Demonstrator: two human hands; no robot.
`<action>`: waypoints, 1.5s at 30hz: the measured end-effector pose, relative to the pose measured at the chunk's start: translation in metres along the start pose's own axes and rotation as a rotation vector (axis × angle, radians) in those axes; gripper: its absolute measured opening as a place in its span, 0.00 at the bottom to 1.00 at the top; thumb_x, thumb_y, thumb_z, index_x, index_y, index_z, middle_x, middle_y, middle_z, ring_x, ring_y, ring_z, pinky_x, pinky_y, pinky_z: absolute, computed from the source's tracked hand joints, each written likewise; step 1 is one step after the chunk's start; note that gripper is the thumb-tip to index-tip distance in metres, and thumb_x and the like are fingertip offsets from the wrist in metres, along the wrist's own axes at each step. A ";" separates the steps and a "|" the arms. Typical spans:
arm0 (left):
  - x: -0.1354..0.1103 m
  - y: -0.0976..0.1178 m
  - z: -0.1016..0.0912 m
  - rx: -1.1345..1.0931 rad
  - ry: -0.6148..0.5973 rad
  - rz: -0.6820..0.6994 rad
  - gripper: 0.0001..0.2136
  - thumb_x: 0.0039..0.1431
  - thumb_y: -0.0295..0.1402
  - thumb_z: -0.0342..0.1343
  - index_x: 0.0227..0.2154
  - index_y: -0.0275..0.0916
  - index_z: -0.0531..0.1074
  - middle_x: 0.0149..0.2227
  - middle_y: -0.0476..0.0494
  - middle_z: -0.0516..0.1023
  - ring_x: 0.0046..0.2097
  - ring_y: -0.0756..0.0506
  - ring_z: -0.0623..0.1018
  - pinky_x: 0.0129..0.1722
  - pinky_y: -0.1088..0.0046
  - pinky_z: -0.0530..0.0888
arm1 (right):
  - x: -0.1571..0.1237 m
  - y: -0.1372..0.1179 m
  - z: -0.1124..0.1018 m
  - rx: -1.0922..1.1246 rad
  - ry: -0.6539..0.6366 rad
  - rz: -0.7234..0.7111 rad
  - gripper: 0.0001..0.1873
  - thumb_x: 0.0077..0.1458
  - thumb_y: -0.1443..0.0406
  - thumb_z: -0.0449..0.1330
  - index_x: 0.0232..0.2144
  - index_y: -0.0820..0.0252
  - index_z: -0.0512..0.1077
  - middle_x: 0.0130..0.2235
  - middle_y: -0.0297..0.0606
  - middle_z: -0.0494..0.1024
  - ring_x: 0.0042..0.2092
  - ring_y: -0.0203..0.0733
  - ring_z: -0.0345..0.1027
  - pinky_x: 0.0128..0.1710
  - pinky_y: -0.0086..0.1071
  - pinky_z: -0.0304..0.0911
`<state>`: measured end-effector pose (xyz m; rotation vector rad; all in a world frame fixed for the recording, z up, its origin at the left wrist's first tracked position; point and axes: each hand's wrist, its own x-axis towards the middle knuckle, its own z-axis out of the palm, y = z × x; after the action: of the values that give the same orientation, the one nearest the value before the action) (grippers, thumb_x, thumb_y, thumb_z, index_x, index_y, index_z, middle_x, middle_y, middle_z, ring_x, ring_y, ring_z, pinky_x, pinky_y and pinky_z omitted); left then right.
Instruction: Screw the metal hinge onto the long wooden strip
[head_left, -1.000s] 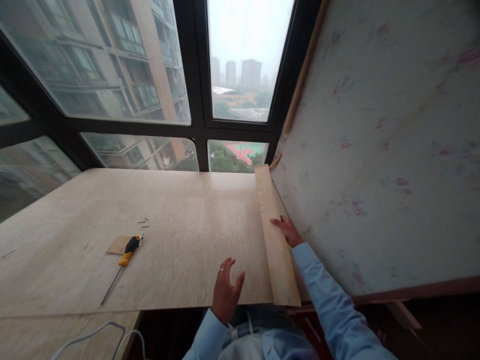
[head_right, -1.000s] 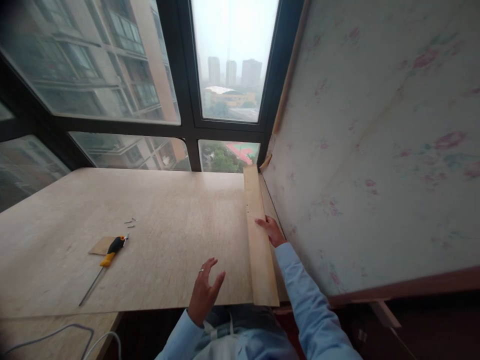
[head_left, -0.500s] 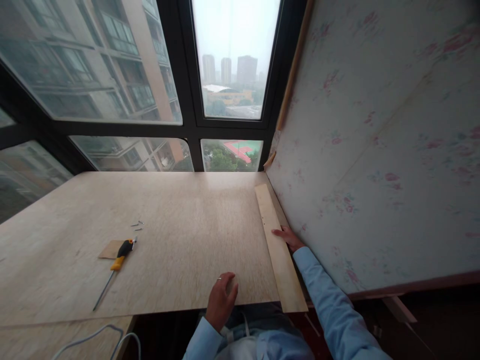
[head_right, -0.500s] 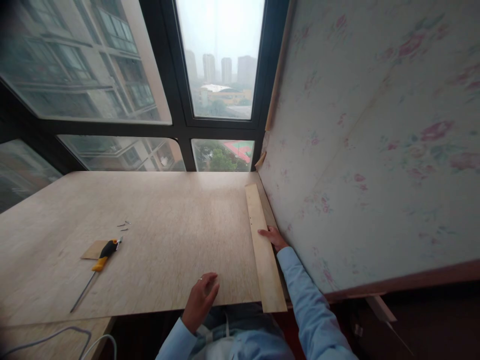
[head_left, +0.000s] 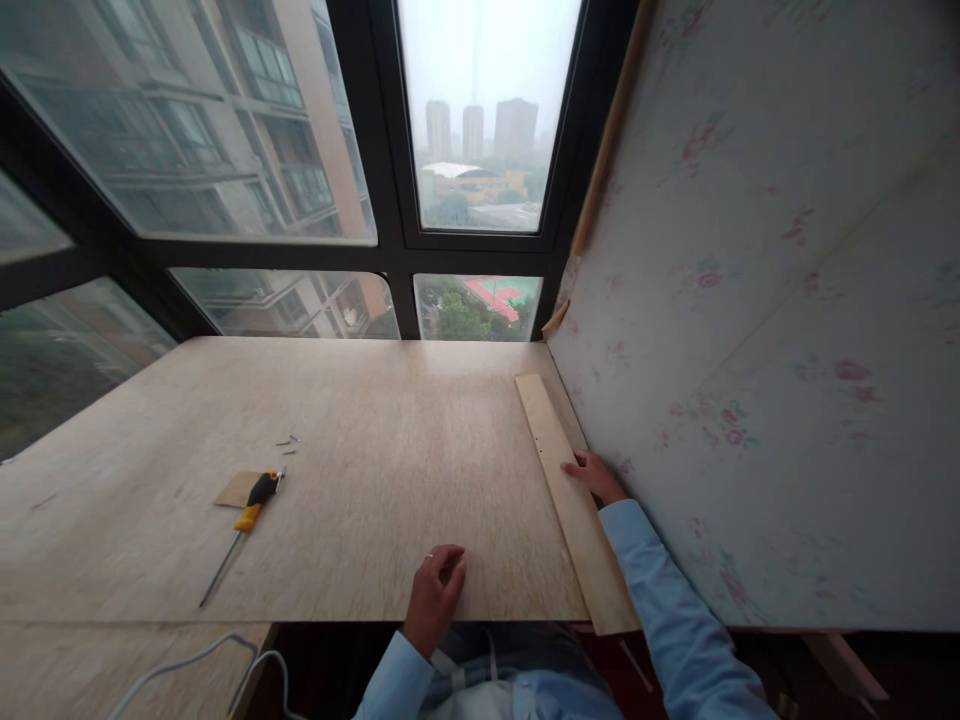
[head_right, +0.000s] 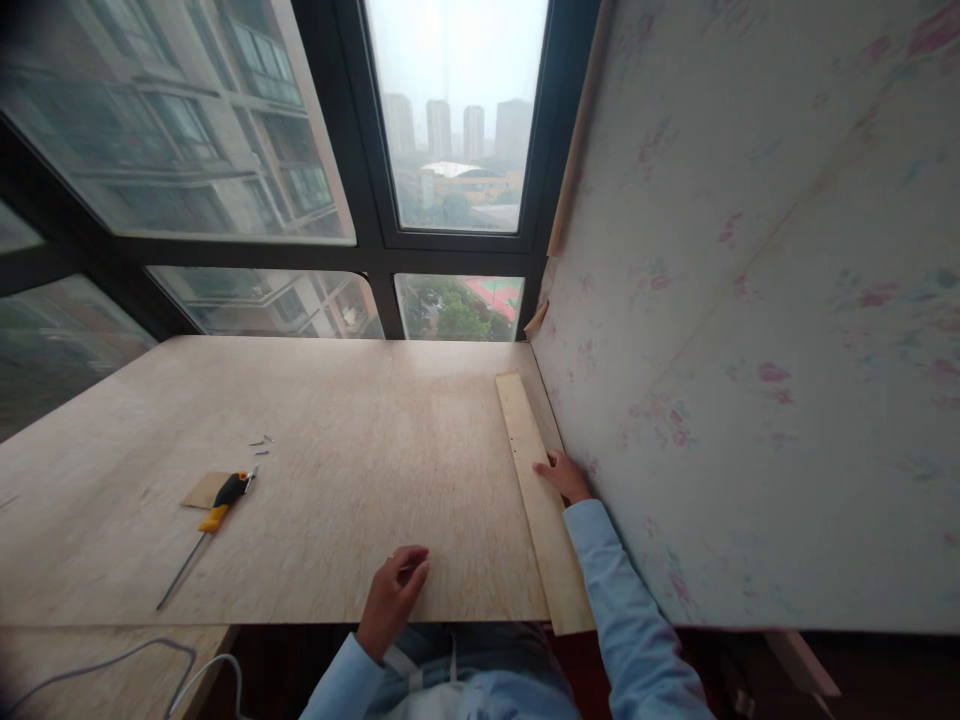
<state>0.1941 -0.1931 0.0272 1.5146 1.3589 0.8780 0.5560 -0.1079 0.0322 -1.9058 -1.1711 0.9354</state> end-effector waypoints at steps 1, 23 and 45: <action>0.000 -0.001 0.000 -0.007 0.017 -0.003 0.13 0.52 0.41 0.54 0.34 0.39 0.75 0.37 0.38 0.80 0.39 0.41 0.81 0.40 0.61 0.78 | -0.002 0.000 -0.001 -0.059 0.018 -0.005 0.10 0.43 0.62 0.64 0.31 0.61 0.76 0.35 0.43 0.82 0.38 0.48 0.75 0.37 0.36 0.66; 0.027 -0.022 -0.082 -0.207 0.386 -0.136 0.07 0.47 0.33 0.54 0.26 0.37 0.75 0.27 0.43 0.80 0.31 0.44 0.80 0.31 0.66 0.79 | -0.096 -0.060 0.044 -0.356 -0.069 -0.257 0.29 0.53 0.42 0.52 0.14 0.56 0.68 0.15 0.34 0.71 0.20 0.42 0.68 0.24 0.32 0.60; 0.048 -0.088 -0.255 0.594 0.870 -0.224 0.18 0.49 0.29 0.56 0.45 0.34 0.71 0.47 0.34 0.76 0.50 0.37 0.75 0.52 0.60 0.70 | -0.114 -0.097 0.177 -0.148 -0.187 -0.287 0.31 0.51 0.40 0.52 0.15 0.58 0.66 0.15 0.32 0.66 0.17 0.36 0.59 0.19 0.28 0.56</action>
<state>-0.0658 -0.1058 0.0317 1.3818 2.5476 1.1005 0.3278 -0.1452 0.0514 -1.7281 -1.6150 0.9027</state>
